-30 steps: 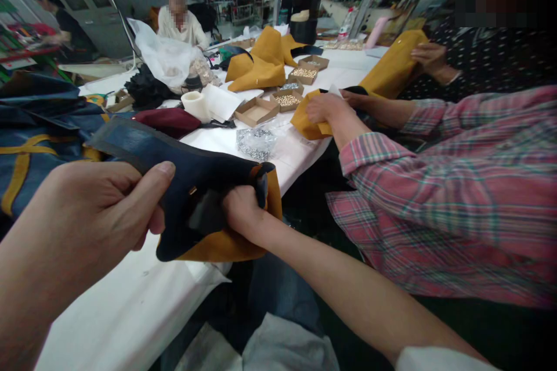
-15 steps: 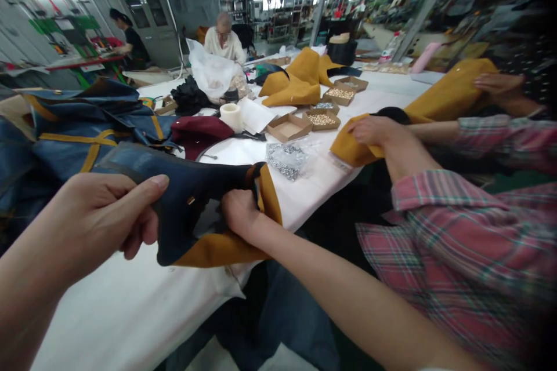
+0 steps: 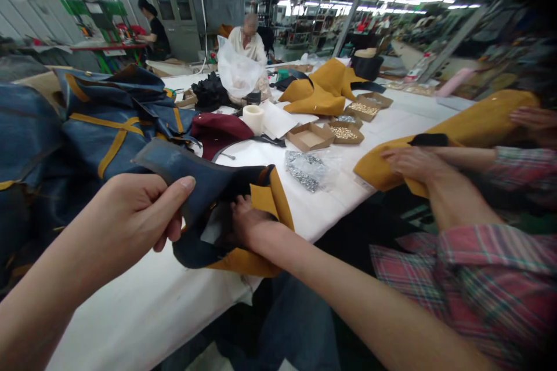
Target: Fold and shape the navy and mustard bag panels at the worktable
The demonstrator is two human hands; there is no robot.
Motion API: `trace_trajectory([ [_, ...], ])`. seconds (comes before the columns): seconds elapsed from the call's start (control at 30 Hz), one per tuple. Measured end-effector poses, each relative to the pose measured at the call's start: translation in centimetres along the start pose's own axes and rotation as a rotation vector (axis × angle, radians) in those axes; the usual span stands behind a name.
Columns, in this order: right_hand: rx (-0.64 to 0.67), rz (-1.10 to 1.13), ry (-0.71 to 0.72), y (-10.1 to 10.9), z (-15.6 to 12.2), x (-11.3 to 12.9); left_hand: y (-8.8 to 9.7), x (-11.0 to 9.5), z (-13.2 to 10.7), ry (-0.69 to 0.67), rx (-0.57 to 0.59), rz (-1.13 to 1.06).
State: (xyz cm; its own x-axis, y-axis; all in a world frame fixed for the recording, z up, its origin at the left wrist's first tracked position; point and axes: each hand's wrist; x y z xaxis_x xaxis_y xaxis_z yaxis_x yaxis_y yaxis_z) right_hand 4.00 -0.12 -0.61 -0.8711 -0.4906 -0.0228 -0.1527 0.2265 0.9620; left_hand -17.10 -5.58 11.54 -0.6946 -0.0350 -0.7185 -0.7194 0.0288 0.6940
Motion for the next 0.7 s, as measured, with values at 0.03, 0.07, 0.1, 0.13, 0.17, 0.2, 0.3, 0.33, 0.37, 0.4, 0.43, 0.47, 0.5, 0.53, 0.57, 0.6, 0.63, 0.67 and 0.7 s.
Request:
trace_trajectory([
  [0.03, 0.040, -0.031, 0.026, 0.1, -0.3, -0.1, 0.0, 0.0, 0.0, -0.013, 0.003, -0.004],
  [0.07, 0.068, -0.064, 0.052, 0.2, -0.7, -0.3, 0.1, 0.0, 0.0, -0.027, 0.003, -0.005],
  [0.1, 0.076, -0.095, 0.074, 0.2, -1.1, -0.4, 0.2, 0.0, 0.0, -0.040, 0.005, -0.007],
  [0.13, 0.066, -0.116, 0.090, 0.1, -1.5, -0.5, 0.3, 0.1, -0.1, -0.054, 0.007, -0.012],
  [0.17, 0.041, -0.123, 0.098, 0.0, -1.9, -0.6, 0.4, 0.1, -0.1, -0.066, 0.012, -0.017],
  [0.2, 0.014, -0.124, 0.106, -0.2, -2.2, -0.5, 0.5, 0.1, -0.2, -0.079, 0.013, -0.021],
  [0.3, -0.045, -0.126, 0.118, -1.0, -2.6, -0.1, 0.7, 0.1, -0.5, -0.113, 0.003, -0.023],
  [0.33, -0.064, -0.131, 0.123, -1.3, -2.7, 0.0, 0.7, 0.1, -0.7, -0.117, 0.000, -0.023],
  [0.37, -0.088, -0.137, 0.129, -1.6, -2.7, 0.2, 0.7, 0.1, -0.8, -0.117, -0.003, -0.026],
  [0.4, -0.114, -0.139, 0.132, -2.0, -2.8, 0.3, 0.7, 0.2, -0.9, -0.117, -0.006, -0.032],
  [0.43, -0.138, -0.135, 0.131, -2.3, -2.9, 0.4, 0.7, 0.3, -1.0, -0.112, -0.008, -0.043],
  [0.47, -0.156, -0.125, 0.126, -2.7, -3.0, 0.5, 0.7, 0.5, -1.1, -0.103, -0.011, -0.054],
  [0.5, -0.170, -0.111, 0.114, -3.0, -3.1, 0.5, 0.7, 0.7, -1.2, -0.093, -0.017, -0.066],
  [0.53, -0.180, -0.094, 0.102, -3.3, -3.2, 0.5, 0.7, 0.9, -1.2, -0.088, -0.025, -0.078],
  [0.57, -0.188, -0.077, 0.087, -3.6, -3.3, 0.5, 0.7, 1.1, -1.3, -0.081, -0.033, -0.088],
  [0.6, -0.195, -0.062, 0.073, -3.8, -3.3, 0.5, 0.6, 1.3, -1.4, -0.074, -0.038, -0.096],
  [0.63, -0.207, -0.047, 0.062, -4.0, -3.3, 0.5, 0.5, 1.3, -1.4, -0.069, -0.040, -0.101],
  [0.67, -0.220, -0.032, 0.050, -4.2, -3.3, 0.5, 0.3, 1.2, -1.4, -0.069, -0.041, -0.099],
  [0.7, -0.233, -0.017, 0.040, -4.4, -3.2, 0.5, 0.1, 1.1, -1.4, -0.074, -0.045, -0.085],
])
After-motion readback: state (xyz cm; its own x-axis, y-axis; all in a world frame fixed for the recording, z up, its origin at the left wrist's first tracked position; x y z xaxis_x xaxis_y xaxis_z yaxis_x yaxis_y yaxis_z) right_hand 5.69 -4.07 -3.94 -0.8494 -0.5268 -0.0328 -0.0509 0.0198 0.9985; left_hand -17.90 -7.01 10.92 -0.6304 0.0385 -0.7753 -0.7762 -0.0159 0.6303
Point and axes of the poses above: each hand's wrist, its own z-axis towards the middle knuckle, its own y-axis out of the back of the hand, x = y × z, and after that the axes turned 11 degrees about -z, right-handed
